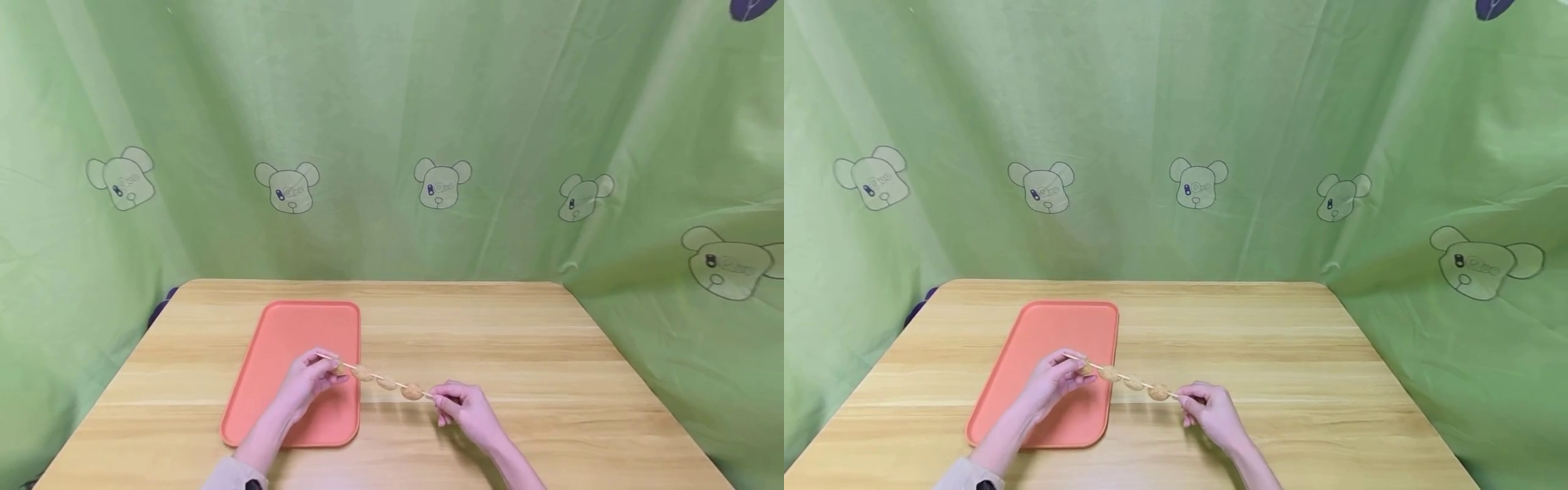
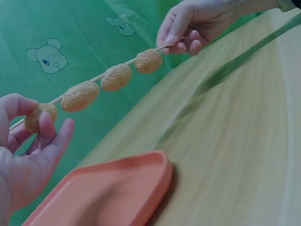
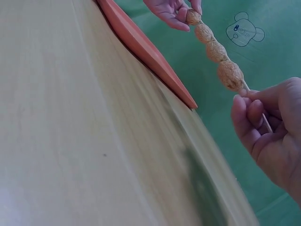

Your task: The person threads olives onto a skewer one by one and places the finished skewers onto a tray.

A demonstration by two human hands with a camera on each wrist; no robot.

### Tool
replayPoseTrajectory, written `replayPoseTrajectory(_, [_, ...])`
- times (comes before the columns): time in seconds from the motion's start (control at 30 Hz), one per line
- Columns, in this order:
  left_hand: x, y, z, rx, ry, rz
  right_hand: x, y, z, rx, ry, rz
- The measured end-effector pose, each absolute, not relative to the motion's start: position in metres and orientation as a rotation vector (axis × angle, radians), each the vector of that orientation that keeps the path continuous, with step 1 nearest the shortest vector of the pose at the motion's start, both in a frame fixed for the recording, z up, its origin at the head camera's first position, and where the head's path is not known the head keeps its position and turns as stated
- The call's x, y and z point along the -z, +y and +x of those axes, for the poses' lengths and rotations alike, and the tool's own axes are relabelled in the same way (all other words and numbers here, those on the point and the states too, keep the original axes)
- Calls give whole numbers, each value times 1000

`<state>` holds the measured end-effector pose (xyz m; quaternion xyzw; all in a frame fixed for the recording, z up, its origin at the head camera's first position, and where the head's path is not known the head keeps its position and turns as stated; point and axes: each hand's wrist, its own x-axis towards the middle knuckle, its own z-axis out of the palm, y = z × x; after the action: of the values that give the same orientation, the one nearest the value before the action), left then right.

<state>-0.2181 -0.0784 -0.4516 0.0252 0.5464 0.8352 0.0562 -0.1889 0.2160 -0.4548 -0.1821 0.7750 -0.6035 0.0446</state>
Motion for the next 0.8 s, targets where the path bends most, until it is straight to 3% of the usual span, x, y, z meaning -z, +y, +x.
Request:
replayPoseTrajectory(0.33, [438, -83, -231, -2461, 1885, -38, 450, 207, -187, 1480, 2390, -656])
replayPoseTrajectory(0.8, [438, -98, -235, -2398, 2179, -102, 456, 163, -187, 1567, 2339, -667])
